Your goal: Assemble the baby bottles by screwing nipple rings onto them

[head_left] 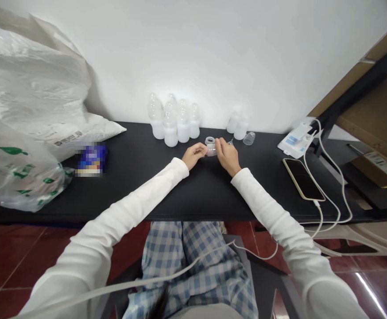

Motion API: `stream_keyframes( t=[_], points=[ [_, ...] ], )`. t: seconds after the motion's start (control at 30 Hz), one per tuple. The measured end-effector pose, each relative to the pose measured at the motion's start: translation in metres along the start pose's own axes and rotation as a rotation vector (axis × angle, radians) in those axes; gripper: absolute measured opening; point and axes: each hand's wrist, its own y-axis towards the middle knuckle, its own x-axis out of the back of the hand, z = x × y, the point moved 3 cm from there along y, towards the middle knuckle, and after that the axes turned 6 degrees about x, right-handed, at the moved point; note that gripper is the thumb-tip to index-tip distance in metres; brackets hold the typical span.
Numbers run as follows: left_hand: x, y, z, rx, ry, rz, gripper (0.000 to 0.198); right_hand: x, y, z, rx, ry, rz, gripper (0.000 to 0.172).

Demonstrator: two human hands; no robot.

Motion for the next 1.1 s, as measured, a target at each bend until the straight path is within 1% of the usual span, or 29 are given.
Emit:
stream_keyframes(
  t=[0.07,0.17,0.3,0.47,0.53,0.63,0.77,0.87,0.93,1.03,1.1],
  points=[
    [0.001,-0.003,-0.002,0.056,-0.038,-0.030,0.029,-0.002,0.000,0.001,-0.001,0.011,0.011,0.047],
    [0.000,-0.007,-0.006,0.100,-0.099,-0.082,0.025,-0.007,0.000,0.004,0.076,0.017,-0.010,0.044],
    [-0.003,-0.011,-0.011,0.116,-0.169,-0.159,0.022,-0.010,0.001,0.003,0.249,0.034,-0.051,0.045],
    [-0.001,-0.008,-0.014,0.178,-0.190,-0.259,0.027,-0.004,0.000,0.007,0.489,0.104,-0.001,0.048],
    [0.001,-0.008,-0.015,0.207,-0.196,-0.279,0.029,-0.001,0.000,0.012,0.568,0.109,0.017,0.046],
    [0.002,-0.007,-0.018,0.246,-0.202,-0.287,0.030,0.002,0.000,0.018,0.643,0.098,0.023,0.037],
    [0.004,-0.006,-0.023,0.281,-0.216,-0.275,0.027,0.003,0.001,0.021,0.698,0.098,0.030,0.026],
    [0.007,-0.003,-0.023,0.314,-0.210,-0.249,0.028,0.003,-0.001,0.024,0.730,0.124,0.044,0.031],
    [0.010,-0.002,-0.020,0.316,-0.196,-0.232,0.028,0.004,-0.002,0.026,0.730,0.141,0.052,0.030],
    [0.011,-0.001,-0.013,0.252,-0.168,-0.220,0.032,0.008,-0.004,0.026,0.679,0.171,0.049,0.025],
    [0.010,-0.001,-0.011,0.182,-0.134,-0.208,0.033,0.011,-0.004,0.024,0.623,0.173,0.035,0.029]
  ],
)
